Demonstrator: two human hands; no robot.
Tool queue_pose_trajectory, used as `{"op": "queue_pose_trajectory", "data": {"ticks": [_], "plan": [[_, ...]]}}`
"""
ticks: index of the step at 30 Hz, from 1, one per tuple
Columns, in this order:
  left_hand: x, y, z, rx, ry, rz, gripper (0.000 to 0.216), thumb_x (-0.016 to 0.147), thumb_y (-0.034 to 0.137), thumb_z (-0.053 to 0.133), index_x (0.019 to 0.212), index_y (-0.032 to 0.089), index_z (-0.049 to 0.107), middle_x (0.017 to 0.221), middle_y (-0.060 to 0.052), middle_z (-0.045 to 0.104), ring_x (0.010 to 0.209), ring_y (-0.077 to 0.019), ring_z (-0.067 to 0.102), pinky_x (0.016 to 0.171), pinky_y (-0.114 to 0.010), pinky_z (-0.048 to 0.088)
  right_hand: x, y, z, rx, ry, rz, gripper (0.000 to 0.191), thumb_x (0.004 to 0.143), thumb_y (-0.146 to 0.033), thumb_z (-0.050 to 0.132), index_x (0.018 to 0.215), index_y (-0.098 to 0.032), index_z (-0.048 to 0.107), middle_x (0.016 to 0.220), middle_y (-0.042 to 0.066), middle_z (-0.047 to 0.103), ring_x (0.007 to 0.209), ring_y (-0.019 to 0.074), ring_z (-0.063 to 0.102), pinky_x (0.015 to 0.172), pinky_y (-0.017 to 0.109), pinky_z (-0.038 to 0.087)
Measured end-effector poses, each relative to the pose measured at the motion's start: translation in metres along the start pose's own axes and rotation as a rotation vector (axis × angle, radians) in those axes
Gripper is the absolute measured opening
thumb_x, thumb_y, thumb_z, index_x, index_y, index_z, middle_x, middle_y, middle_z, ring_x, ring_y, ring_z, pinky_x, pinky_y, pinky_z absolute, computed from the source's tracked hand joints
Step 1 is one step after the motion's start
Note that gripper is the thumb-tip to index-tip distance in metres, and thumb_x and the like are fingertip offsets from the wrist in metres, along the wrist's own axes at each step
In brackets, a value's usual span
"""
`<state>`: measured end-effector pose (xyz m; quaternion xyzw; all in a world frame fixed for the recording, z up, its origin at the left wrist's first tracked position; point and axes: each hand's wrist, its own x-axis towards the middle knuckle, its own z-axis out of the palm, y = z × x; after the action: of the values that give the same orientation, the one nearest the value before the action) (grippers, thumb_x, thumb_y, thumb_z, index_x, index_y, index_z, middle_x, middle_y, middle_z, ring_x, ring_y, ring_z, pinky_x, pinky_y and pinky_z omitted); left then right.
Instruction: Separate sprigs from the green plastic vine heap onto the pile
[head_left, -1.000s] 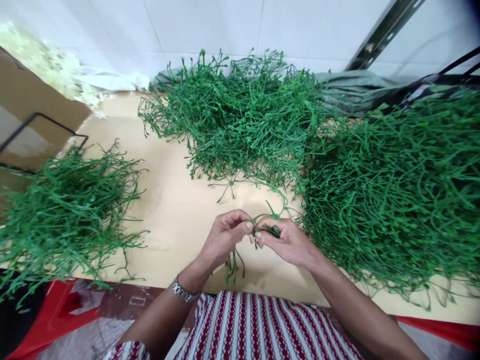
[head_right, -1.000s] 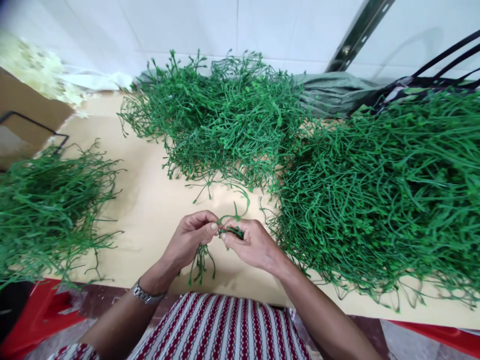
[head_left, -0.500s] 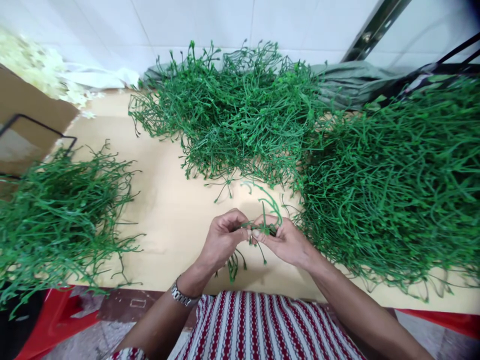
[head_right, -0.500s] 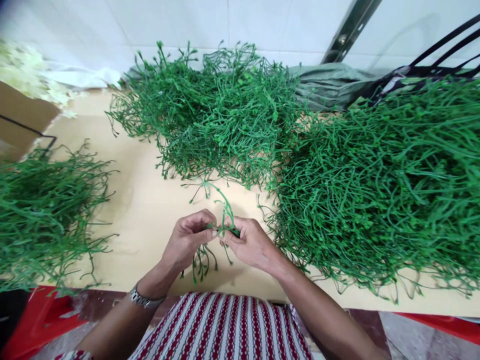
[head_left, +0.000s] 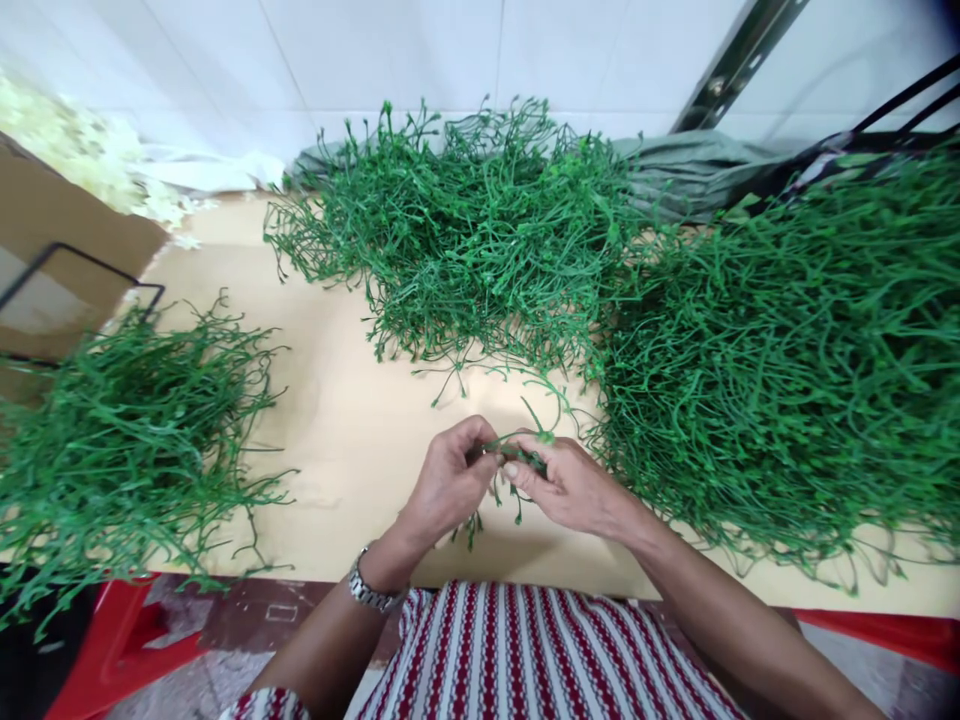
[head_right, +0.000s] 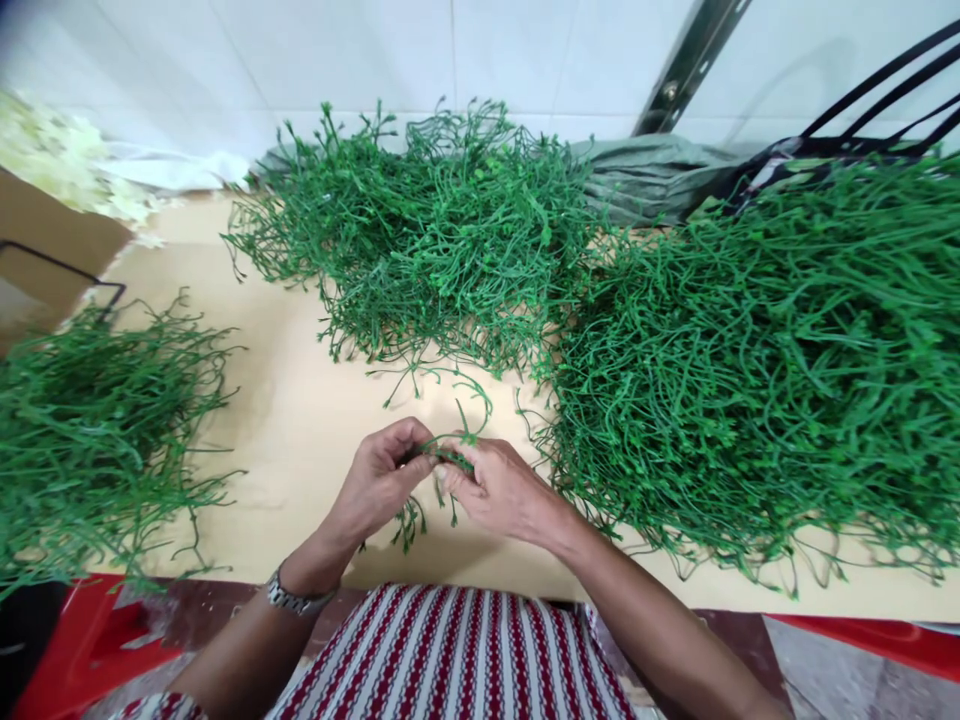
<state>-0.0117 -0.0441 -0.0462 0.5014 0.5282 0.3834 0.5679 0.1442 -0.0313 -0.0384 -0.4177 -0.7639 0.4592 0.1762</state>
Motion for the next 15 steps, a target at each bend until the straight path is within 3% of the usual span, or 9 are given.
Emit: {"op": "queue_pose_trajectory", "data": {"ticks": [5,11,15], "plan": [[0.001,0.004,-0.001,-0.053,-0.177,0.000,0.006,0.068,0.012,0.050,0.065,0.015,0.047,0.058,0.004,0.044,0.054,-0.0078,0.039,0.052,-0.021,0.031,-0.001,0.009,-0.004,0.121,-0.087,0.050,0.016,0.081,-0.028,0.048,0.070,-0.017,0.046,0.058,-0.006,0.035,0.053,0.0075,0.033,0.049,0.019,0.027],[-0.002,0.011,-0.002,-0.020,-0.367,-0.014,0.009,0.066,0.009,0.046,0.064,0.016,0.043,0.056,0.005,0.038,0.052,-0.0073,0.033,0.049,-0.022,0.026,-0.002,0.015,-0.011,0.016,-0.141,-0.215,0.020,0.076,-0.018,0.047,0.060,-0.018,0.034,0.054,-0.007,0.026,0.049,0.0060,0.025,0.046,0.020,0.019],[0.000,0.015,-0.008,-0.008,-0.438,-0.058,0.009,0.063,0.008,0.047,0.062,0.016,0.044,0.055,0.005,0.039,0.051,-0.0074,0.034,0.049,-0.022,0.025,-0.006,0.021,-0.011,0.092,-0.254,-0.250,0.019,0.075,-0.017,0.046,0.059,-0.017,0.035,0.055,-0.006,0.027,0.050,0.0059,0.026,0.046,0.020,0.020]]}}
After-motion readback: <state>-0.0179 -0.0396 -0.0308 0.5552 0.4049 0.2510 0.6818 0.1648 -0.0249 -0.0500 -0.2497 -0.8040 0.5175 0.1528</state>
